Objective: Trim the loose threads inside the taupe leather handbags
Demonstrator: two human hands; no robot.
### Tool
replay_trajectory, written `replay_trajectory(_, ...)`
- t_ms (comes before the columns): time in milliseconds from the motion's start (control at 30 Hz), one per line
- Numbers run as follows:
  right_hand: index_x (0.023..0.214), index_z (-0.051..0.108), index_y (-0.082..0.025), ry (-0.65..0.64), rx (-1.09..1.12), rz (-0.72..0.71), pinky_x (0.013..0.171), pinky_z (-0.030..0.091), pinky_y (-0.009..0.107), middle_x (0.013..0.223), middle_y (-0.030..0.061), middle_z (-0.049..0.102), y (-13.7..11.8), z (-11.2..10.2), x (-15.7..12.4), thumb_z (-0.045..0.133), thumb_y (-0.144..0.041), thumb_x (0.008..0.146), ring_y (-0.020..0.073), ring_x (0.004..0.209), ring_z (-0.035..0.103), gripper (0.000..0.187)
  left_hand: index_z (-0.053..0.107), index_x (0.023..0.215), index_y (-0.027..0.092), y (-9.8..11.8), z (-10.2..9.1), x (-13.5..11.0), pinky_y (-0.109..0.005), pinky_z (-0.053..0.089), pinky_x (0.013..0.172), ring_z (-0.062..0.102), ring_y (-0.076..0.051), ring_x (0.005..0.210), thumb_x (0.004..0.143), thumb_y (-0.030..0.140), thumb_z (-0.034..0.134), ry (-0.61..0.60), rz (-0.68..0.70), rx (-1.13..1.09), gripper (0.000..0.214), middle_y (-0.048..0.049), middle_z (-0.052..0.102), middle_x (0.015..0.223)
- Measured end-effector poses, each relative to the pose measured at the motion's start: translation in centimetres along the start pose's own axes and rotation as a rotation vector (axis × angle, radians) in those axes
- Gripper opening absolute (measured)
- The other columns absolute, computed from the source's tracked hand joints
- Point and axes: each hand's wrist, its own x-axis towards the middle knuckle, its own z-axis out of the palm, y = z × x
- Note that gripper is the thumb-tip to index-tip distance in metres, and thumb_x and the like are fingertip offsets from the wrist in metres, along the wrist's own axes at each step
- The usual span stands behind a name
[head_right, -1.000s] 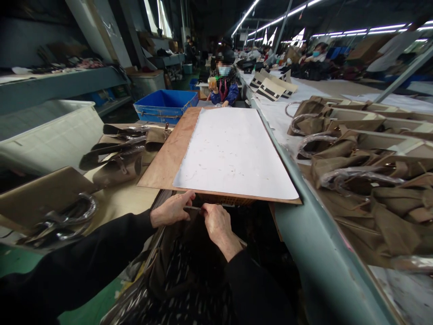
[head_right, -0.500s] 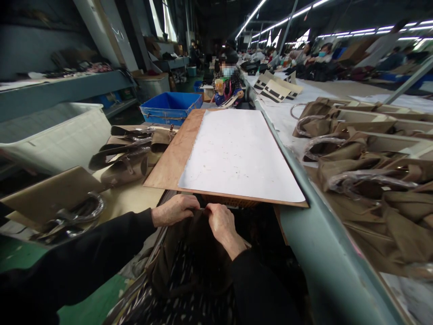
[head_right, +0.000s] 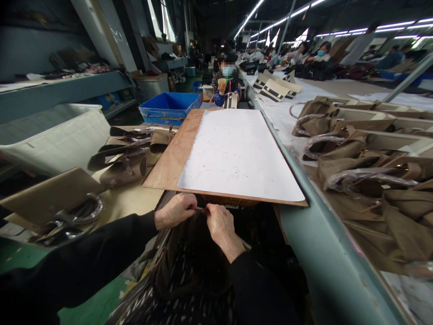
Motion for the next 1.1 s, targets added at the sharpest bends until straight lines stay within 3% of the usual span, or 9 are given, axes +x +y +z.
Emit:
replay_trajectory(233,0.087,0.063,-0.026,-0.015,-0.062,0.005,0.064,0.036,0.026,0.082,0.0032,0.067,-0.7,-0.5,-0.2,0.04,-0.04,0.085,0.0197,0.083,0.06,0.027,0.05,0.056,0.015,0.3,-0.2,0.1,-0.021,0.031,0.056,0.045,-0.011,0.059,0.062,0.01,0.049,0.012,-0.106,-0.073,0.009,0.0013,0.051,0.059)
replay_trajectory(433,0.094,0.062,-0.026,0.054,-0.075,-0.112,0.068,0.035,0.025,0.086,0.0029,0.068,-1.8,-0.3,-0.4,0.04,-0.031,0.086,0.018,0.084,0.061,0.025,0.047,0.054,0.015,0.4,-0.3,0.2,-0.021,0.027,0.053,0.04,-0.01,0.055,0.063,0.011,0.05,0.022,-0.123,-0.096,0.01,0.0025,0.047,0.055)
replay_trajectory(600,0.089,0.064,-0.026,0.028,0.004,-0.13,0.071,0.036,0.023,0.088,0.001,0.069,-1.9,-0.3,-0.3,0.042,-0.03,0.085,0.0162,0.088,0.06,0.023,0.053,0.069,0.015,-0.1,-0.4,-0.3,-0.02,0.028,0.053,0.041,-0.01,0.057,0.063,0.012,0.051,0.029,-0.121,-0.155,0.008,0.0036,0.049,0.059)
replay_trajectory(700,0.086,0.065,-0.026,0.0,0.013,-0.103,0.07,0.036,0.022,0.086,0.0001,0.069,-2.0,-0.5,-0.2,0.045,-0.031,0.084,0.0154,0.086,0.06,0.021,0.059,0.077,0.016,-0.6,-0.8,-0.7,-0.02,0.03,0.054,0.045,-0.01,0.059,0.064,0.015,0.053,-0.033,-0.159,-0.185,0.014,0.0034,0.053,0.061)
replay_trajectory(833,0.083,0.065,-0.026,-0.012,-0.009,-0.114,0.067,0.035,0.022,0.083,-0.0005,0.069,-2.1,-0.5,0.1,0.044,-0.031,0.084,0.0152,0.083,0.06,0.022,0.065,0.068,0.015,-0.9,-1.6,-1.0,-0.02,0.033,0.056,0.049,-0.012,0.062,0.067,0.021,0.055,-0.127,-0.201,-0.187,0.012,0.0023,0.054,0.056)
replay_trajectory(1100,0.086,0.067,-0.028,-0.028,0.007,-0.106,0.07,0.035,0.021,0.085,-0.0021,0.069,-1.7,-0.3,0.4,0.044,-0.034,0.085,0.0141,0.085,0.061,0.023,0.067,0.073,0.014,-1.0,-1.7,-1.2,-0.018,0.034,0.056,0.049,-0.01,0.061,0.072,0.025,0.054,-0.144,-0.134,-0.274,0.017,0.0026,0.055,0.057)
